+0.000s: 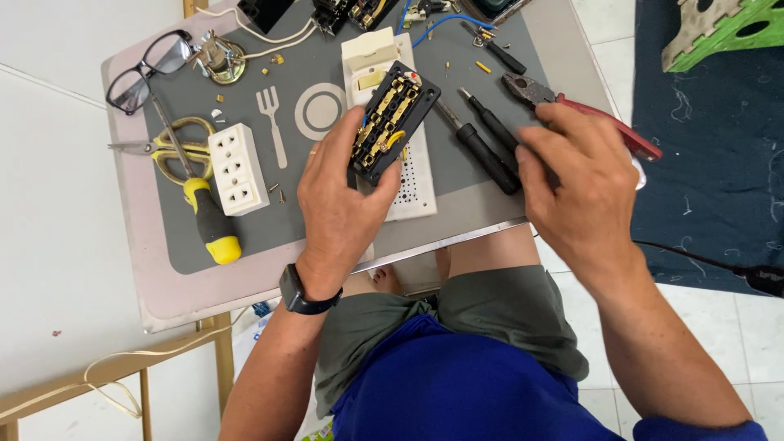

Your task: The person assembles an electrical switch mechanism by inserting wires into a white plastic housing and securing them with a screwdriver. They manipulate the internal components and use pliers to adjust the wiring.

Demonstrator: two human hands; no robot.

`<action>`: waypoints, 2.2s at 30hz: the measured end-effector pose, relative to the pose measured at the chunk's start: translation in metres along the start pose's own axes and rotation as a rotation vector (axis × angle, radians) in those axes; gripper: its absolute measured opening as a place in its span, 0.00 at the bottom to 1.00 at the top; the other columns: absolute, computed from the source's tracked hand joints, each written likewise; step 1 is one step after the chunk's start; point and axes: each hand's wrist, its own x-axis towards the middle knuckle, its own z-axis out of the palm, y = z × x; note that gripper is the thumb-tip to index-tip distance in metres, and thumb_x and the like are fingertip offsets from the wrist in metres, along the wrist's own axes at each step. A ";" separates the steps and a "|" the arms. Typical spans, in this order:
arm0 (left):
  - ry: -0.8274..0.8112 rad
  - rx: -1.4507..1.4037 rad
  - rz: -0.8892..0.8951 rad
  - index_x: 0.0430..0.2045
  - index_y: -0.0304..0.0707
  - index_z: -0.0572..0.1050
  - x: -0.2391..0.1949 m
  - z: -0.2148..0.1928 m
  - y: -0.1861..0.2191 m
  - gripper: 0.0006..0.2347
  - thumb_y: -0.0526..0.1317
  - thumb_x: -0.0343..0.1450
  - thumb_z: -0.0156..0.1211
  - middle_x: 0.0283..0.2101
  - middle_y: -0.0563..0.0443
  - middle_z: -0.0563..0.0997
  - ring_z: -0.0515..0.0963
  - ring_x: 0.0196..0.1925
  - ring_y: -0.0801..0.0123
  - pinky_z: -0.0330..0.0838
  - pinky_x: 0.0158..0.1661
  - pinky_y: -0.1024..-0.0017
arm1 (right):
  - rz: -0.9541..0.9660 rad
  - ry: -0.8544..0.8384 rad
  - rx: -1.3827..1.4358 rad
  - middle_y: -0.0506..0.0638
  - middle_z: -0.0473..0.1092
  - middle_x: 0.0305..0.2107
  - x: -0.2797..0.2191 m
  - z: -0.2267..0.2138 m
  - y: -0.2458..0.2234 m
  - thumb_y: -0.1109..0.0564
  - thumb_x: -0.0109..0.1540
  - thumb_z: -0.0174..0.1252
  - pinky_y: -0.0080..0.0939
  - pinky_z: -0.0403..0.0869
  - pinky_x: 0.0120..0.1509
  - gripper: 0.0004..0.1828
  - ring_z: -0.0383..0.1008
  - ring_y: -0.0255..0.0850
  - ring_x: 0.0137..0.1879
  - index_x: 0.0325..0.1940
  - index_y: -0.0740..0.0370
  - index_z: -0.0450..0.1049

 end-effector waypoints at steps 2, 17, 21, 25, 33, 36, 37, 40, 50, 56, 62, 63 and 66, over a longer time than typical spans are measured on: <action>0.005 -0.019 -0.029 0.54 0.36 0.68 -0.002 -0.003 0.001 0.22 0.36 0.65 0.65 0.52 0.46 0.78 0.79 0.49 0.58 0.72 0.52 0.63 | 0.028 0.062 0.113 0.63 0.74 0.38 0.011 0.000 -0.019 0.74 0.64 0.59 0.47 0.71 0.48 0.05 0.73 0.52 0.40 0.43 0.76 0.78; 0.076 -0.278 -0.228 0.57 0.29 0.65 -0.022 -0.010 -0.002 0.25 0.34 0.66 0.66 0.57 0.39 0.75 0.76 0.59 0.62 0.72 0.59 0.70 | 0.443 -0.294 0.500 0.46 0.43 0.14 0.038 0.082 -0.059 0.60 0.57 0.51 0.39 0.46 0.27 0.19 0.40 0.33 0.27 0.17 0.55 0.50; 0.164 0.027 -0.012 0.57 0.31 0.66 -0.035 0.003 -0.012 0.23 0.35 0.69 0.68 0.57 0.38 0.75 0.78 0.58 0.52 0.73 0.59 0.62 | 0.357 -0.205 0.379 0.45 0.45 0.11 0.026 0.091 -0.057 0.61 0.57 0.51 0.41 0.47 0.25 0.20 0.43 0.32 0.21 0.15 0.56 0.49; 0.124 0.093 -0.058 0.61 0.33 0.61 -0.030 -0.001 -0.009 0.27 0.39 0.69 0.68 0.57 0.43 0.76 0.79 0.56 0.56 0.73 0.57 0.65 | 0.344 -0.261 0.431 0.48 0.46 0.12 0.030 0.083 -0.053 0.62 0.58 0.51 0.41 0.49 0.26 0.18 0.42 0.35 0.25 0.16 0.57 0.55; -0.234 0.378 -0.438 0.63 0.46 0.58 -0.009 -0.022 0.017 0.31 0.50 0.64 0.57 0.41 0.43 0.79 0.78 0.39 0.43 0.69 0.36 0.47 | 0.790 -0.361 0.753 0.52 0.78 0.35 0.009 0.040 -0.066 0.57 0.63 0.51 0.30 0.77 0.25 0.18 0.79 0.35 0.28 0.53 0.69 0.73; -0.389 0.372 -0.543 0.67 0.47 0.50 0.001 -0.026 0.036 0.37 0.55 0.63 0.57 0.47 0.42 0.76 0.76 0.43 0.37 0.67 0.37 0.39 | 1.085 -0.424 1.107 0.55 0.76 0.47 0.012 0.047 -0.068 0.57 0.61 0.46 0.37 0.79 0.29 0.25 0.82 0.45 0.31 0.61 0.67 0.66; -0.390 0.372 -0.537 0.67 0.47 0.50 -0.002 -0.021 0.033 0.37 0.55 0.63 0.57 0.47 0.42 0.76 0.76 0.43 0.37 0.67 0.37 0.39 | 1.086 -0.417 1.108 0.55 0.76 0.47 0.016 0.044 -0.067 0.57 0.61 0.46 0.37 0.79 0.29 0.25 0.82 0.45 0.31 0.61 0.67 0.66; -0.396 0.498 -0.408 0.67 0.40 0.48 -0.006 -0.018 0.022 0.47 0.60 0.59 0.69 0.46 0.44 0.69 0.77 0.39 0.43 0.72 0.30 0.45 | 1.323 -0.319 1.363 0.62 0.76 0.46 0.027 0.041 -0.067 0.60 0.59 0.49 0.38 0.76 0.29 0.26 0.76 0.42 0.24 0.60 0.72 0.66; -0.153 -0.491 -0.891 0.57 0.33 0.66 0.007 -0.060 -0.009 0.30 0.44 0.61 0.65 0.46 0.48 0.77 0.79 0.42 0.69 0.73 0.43 0.68 | 1.073 -0.111 1.234 0.59 0.74 0.27 0.028 0.077 -0.071 0.62 0.59 0.52 0.38 0.78 0.26 0.16 0.75 0.41 0.22 0.50 0.70 0.73; -0.121 -1.000 -0.944 0.44 0.26 0.74 -0.005 -0.063 -0.037 0.19 0.43 0.65 0.60 0.35 0.34 0.80 0.84 0.36 0.49 0.81 0.34 0.49 | 1.214 -0.325 1.430 0.60 0.72 0.23 0.059 0.092 -0.091 0.53 0.58 0.57 0.42 0.79 0.23 0.17 0.77 0.45 0.22 0.41 0.71 0.76; -0.152 -0.842 -0.951 0.47 0.29 0.74 -0.017 -0.059 -0.056 0.22 0.45 0.62 0.65 0.36 0.40 0.79 0.82 0.38 0.57 0.82 0.35 0.54 | 1.258 -0.293 1.559 0.56 0.73 0.22 0.060 0.127 -0.090 0.54 0.57 0.63 0.39 0.79 0.26 0.11 0.78 0.42 0.24 0.30 0.66 0.76; -0.158 -0.806 -0.974 0.47 0.30 0.74 -0.014 -0.060 -0.051 0.24 0.45 0.61 0.66 0.35 0.43 0.79 0.81 0.37 0.60 0.82 0.34 0.55 | 1.279 -0.277 1.618 0.55 0.75 0.25 0.058 0.132 -0.088 0.54 0.56 0.65 0.40 0.80 0.30 0.10 0.79 0.42 0.28 0.28 0.64 0.75; -0.215 -0.761 -0.888 0.53 0.30 0.71 -0.001 -0.059 -0.026 0.27 0.42 0.60 0.68 0.41 0.39 0.80 0.82 0.38 0.63 0.82 0.33 0.63 | 1.248 -0.279 1.664 0.56 0.76 0.27 0.050 0.134 -0.085 0.55 0.57 0.64 0.37 0.81 0.34 0.10 0.80 0.41 0.30 0.29 0.64 0.74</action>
